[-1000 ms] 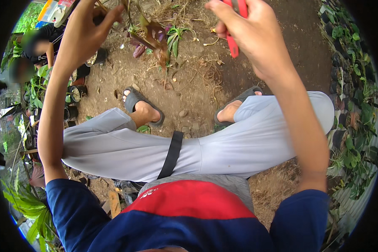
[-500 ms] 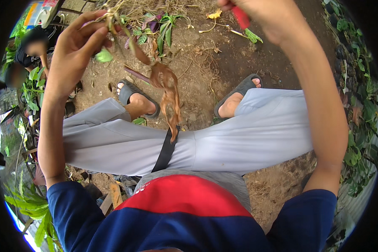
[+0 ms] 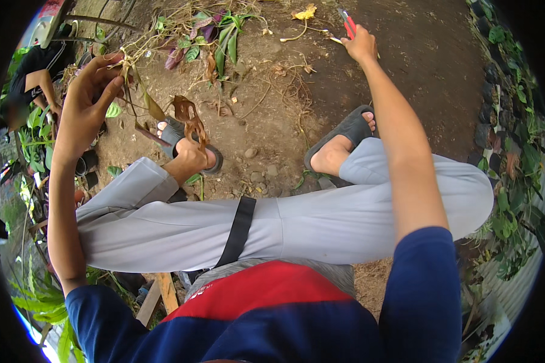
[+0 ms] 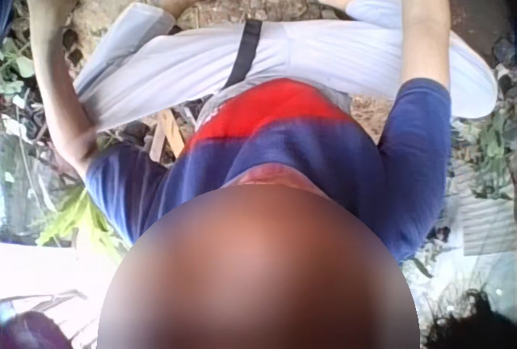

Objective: The person sits on the ground and uses a red utility knife to trim roots and leaves from several small plants. The person handles each plant individually, cutting away excess material and placing trimmed pieces on the ground.

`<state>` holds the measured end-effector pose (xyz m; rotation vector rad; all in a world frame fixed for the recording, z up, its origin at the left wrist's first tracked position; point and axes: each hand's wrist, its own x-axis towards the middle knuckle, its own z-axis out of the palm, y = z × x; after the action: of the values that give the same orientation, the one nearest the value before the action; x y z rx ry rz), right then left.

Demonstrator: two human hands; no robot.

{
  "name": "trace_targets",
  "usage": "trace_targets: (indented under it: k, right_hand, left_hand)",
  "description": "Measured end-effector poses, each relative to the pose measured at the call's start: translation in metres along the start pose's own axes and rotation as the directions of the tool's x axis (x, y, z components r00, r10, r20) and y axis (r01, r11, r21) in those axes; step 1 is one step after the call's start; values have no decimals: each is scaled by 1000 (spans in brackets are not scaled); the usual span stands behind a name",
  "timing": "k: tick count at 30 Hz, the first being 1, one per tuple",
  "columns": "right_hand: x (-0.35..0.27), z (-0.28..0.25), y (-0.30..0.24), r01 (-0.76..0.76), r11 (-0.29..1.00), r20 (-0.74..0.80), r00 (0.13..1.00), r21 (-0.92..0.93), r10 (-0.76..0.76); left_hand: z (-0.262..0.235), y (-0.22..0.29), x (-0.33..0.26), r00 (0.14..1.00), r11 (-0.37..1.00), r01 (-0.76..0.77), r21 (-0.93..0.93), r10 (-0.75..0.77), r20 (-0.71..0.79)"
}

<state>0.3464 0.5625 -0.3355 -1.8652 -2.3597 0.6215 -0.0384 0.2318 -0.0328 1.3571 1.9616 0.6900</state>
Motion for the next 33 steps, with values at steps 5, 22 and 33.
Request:
trace_targets:
  k: [5, 22, 33]
  right_hand:
    - [-12, 35, -8, -43, 995, -17, 999, -95, 41]
    - [-38, 17, 4, 144, 990, 41, 989, -1, -144]
    - [-72, 54, -54, 136, 990, 296, 945, 31, -139]
  left_hand:
    - [-3, -1, -3, 999, 1000, 30, -10, -30, -19]
    - [-19, 7, -2, 994, 998, 44, 35, -41, -100]
    - [-16, 9, -6, 998, 1000, 24, 11, -23, -51]
